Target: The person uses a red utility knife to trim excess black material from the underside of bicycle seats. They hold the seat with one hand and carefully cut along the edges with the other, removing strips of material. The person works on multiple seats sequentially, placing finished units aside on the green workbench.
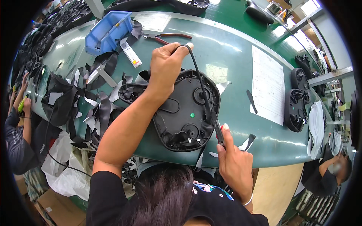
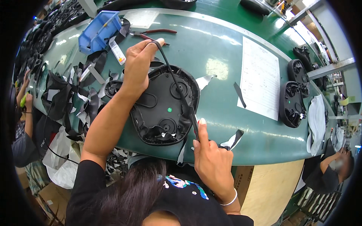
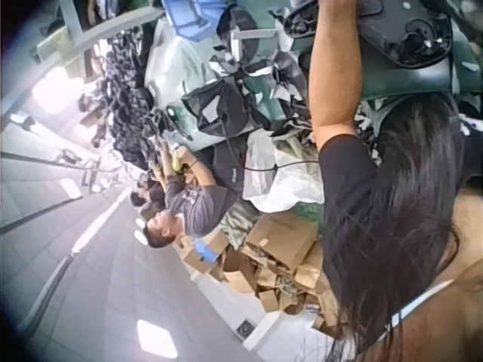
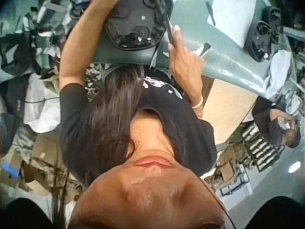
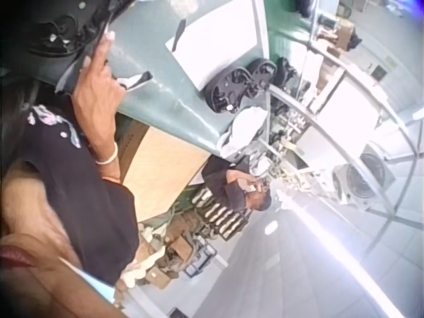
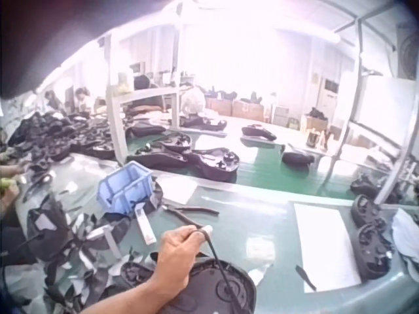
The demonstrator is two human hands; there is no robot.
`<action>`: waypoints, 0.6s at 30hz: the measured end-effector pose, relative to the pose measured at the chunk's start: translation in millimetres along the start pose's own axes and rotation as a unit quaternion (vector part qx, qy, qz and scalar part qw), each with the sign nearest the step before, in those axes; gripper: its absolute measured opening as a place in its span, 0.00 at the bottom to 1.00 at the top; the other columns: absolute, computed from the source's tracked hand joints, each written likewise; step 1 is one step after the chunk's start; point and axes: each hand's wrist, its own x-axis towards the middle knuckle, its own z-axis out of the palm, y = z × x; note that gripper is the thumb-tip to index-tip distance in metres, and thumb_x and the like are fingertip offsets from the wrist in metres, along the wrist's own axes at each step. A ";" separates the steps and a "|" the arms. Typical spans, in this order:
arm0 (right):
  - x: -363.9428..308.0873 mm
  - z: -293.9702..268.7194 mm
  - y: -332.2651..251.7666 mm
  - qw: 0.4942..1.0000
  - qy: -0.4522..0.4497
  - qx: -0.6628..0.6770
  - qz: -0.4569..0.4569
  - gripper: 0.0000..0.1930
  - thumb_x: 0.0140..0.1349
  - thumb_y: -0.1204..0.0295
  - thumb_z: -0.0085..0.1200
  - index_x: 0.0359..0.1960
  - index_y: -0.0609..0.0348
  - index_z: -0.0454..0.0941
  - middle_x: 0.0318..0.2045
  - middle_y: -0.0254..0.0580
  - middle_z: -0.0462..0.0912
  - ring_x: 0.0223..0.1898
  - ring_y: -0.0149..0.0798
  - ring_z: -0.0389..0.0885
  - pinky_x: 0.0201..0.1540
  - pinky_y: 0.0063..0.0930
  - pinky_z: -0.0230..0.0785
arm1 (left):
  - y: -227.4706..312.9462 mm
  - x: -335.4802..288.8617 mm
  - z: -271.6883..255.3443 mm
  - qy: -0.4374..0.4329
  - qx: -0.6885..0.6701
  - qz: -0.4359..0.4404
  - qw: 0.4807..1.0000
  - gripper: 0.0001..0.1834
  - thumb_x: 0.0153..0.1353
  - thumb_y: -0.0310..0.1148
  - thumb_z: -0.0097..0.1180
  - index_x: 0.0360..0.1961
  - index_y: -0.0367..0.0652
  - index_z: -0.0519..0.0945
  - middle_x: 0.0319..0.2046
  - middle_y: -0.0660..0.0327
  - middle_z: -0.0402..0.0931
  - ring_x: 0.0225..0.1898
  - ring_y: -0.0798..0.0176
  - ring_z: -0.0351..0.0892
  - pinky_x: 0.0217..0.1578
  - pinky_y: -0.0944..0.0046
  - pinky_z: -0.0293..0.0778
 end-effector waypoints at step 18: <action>51.0 -69.5 56.1 0.958 -0.106 -0.196 -0.183 0.30 0.54 0.72 0.56 0.61 0.35 0.69 0.16 0.37 0.68 0.16 0.40 0.69 0.20 0.35 0.60 | 102.1 -66.1 -136.2 -0.257 -0.201 0.225 0.918 0.31 0.70 0.40 0.32 0.08 0.47 0.70 0.13 0.65 0.74 0.27 0.57 0.77 0.44 0.53 0.60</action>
